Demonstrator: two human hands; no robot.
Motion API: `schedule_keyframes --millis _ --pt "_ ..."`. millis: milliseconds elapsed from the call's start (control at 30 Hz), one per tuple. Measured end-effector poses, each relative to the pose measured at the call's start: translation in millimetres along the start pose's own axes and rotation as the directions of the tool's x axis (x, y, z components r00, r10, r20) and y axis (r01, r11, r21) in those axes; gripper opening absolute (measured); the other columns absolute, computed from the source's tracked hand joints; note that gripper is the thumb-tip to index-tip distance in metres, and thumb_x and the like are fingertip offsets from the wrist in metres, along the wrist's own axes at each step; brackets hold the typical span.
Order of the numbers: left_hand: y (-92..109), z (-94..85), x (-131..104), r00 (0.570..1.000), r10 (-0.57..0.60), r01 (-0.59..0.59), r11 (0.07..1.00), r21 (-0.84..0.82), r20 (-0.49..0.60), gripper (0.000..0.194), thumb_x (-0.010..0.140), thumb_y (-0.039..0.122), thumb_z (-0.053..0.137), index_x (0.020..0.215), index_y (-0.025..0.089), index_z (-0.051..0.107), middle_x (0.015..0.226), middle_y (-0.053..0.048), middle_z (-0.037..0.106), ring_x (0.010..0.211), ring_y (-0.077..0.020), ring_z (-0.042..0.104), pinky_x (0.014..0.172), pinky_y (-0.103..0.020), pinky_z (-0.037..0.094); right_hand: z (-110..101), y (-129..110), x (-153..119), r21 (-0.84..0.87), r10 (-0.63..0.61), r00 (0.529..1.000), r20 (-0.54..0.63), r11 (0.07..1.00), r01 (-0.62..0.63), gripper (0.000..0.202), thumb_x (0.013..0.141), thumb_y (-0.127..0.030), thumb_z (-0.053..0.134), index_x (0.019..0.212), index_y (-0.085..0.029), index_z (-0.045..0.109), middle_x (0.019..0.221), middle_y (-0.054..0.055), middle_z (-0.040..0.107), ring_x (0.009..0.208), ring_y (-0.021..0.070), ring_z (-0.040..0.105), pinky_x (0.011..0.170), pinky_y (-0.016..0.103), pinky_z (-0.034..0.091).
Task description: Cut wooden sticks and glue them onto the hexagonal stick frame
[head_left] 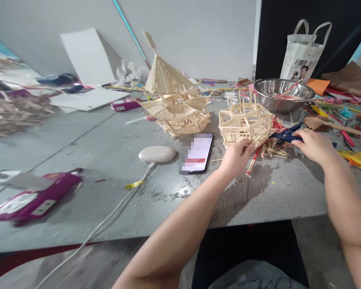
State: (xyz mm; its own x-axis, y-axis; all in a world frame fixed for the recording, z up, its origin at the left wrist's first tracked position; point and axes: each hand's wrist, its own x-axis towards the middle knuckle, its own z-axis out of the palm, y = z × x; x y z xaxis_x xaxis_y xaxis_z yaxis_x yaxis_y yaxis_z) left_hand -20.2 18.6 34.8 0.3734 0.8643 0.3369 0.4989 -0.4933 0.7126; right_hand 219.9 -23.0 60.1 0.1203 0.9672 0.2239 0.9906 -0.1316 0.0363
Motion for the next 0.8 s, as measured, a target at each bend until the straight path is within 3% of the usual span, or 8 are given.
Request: schedule_keyframes --millis 133,267,400,500,600,667,700,800 --pt "-7 3.3 7 0.998 -0.058 0.057 0.997 0.043 0.012 0.03 0.085 0.03 0.044 0.102 0.015 0.063 0.068 -0.001 0.063 0.06 -0.0122 0.053 0.059 -0.022 0.039 7 -2 6 -0.034 -0.066 0.997 0.042 0.997 0.068 0.026 0.085 -0.033 0.046 0.102 -0.02 0.061 0.106 0.007 0.064 0.096 0.0237 0.059 0.067 0.031 0.041" --pt "-12 7.4 19 0.998 -0.015 0.008 0.992 0.126 0.058 0.034 0.088 0.028 0.038 0.109 0.017 0.063 0.088 -0.007 0.069 0.077 -0.0169 0.061 0.069 -0.025 0.044 10 -7 12 -0.054 -0.027 0.999 0.024 0.998 0.029 0.027 0.086 -0.031 0.046 0.105 -0.019 0.06 0.11 0.009 0.063 0.097 0.0239 0.059 0.067 0.032 0.042" --pt "-15 11.7 30 0.992 -0.065 0.033 0.96 0.277 0.105 0.043 0.089 0.026 0.036 0.131 0.022 0.047 0.106 -0.01 0.067 0.095 -0.0212 0.062 0.078 -0.028 0.044 10 1 12 -0.059 0.005 0.999 0.047 0.998 -0.002 0.029 0.084 -0.033 0.049 0.105 -0.019 0.062 0.111 0.01 0.062 0.099 0.025 0.059 0.07 0.033 0.044" --pt "-17 12.0 32 0.986 -0.142 0.104 0.935 0.339 0.09 0.045 0.089 0.026 0.037 0.133 0.022 0.044 0.1 -0.011 0.068 0.09 -0.0213 0.063 0.074 -0.028 0.044 9 15 8 0.002 -0.015 0.998 0.058 1.0 0.015 0.031 0.08 -0.034 0.053 0.105 -0.02 0.064 0.108 0.009 0.063 0.099 0.0266 0.058 0.074 0.035 0.045" --pt "-14 9.5 28 0.991 -0.13 0.118 0.958 0.262 0.028 0.04 0.087 0.03 0.041 0.123 0.019 0.054 0.081 -0.008 0.069 0.073 -0.0182 0.062 0.066 -0.027 0.044 3 26 2 0.219 -0.032 0.999 -0.034 0.975 0.039 0.029 0.077 -0.033 0.056 0.102 -0.02 0.064 0.101 0.008 0.064 0.095 0.0252 0.059 0.078 0.036 0.044" --pt "-10 7.3 22 0.998 -0.06 0.06 0.987 0.151 -0.005 0.037 0.085 0.033 0.045 0.115 0.016 0.06 0.07 -0.005 0.066 0.063 -0.0149 0.057 0.061 -0.025 0.042 -3 26 -2 0.473 0.022 0.99 -0.136 0.88 0.045 0.028 0.075 -0.034 0.059 0.1 -0.02 0.063 0.096 0.007 0.065 0.086 0.0216 0.059 0.076 0.036 0.045" --pt "-8 6.1 19 1.0 -0.013 0.015 0.995 0.094 -0.027 0.036 0.084 0.034 0.048 0.111 0.015 0.062 0.068 -0.004 0.064 0.06 -0.0134 0.055 0.061 -0.025 0.042 -6 24 -5 0.619 0.056 0.986 -0.158 0.783 0.055 0.029 0.074 -0.035 0.061 0.099 -0.02 0.061 0.09 0.006 0.065 0.078 0.0192 0.059 0.072 0.035 0.045" --pt "-2 2.0 12 0.979 0.138 -0.142 0.99 -0.019 -0.149 0.037 0.081 0.038 0.054 0.108 0.015 0.063 0.079 -0.005 0.063 0.066 -0.012 0.053 0.062 -0.024 0.042 -13 10 -14 0.95 0.014 0.994 -0.105 0.299 0.096 0.028 0.074 -0.04 0.063 0.094 -0.021 0.055 0.069 0.001 0.06 0.054 0.0131 0.052 0.053 0.03 0.042"
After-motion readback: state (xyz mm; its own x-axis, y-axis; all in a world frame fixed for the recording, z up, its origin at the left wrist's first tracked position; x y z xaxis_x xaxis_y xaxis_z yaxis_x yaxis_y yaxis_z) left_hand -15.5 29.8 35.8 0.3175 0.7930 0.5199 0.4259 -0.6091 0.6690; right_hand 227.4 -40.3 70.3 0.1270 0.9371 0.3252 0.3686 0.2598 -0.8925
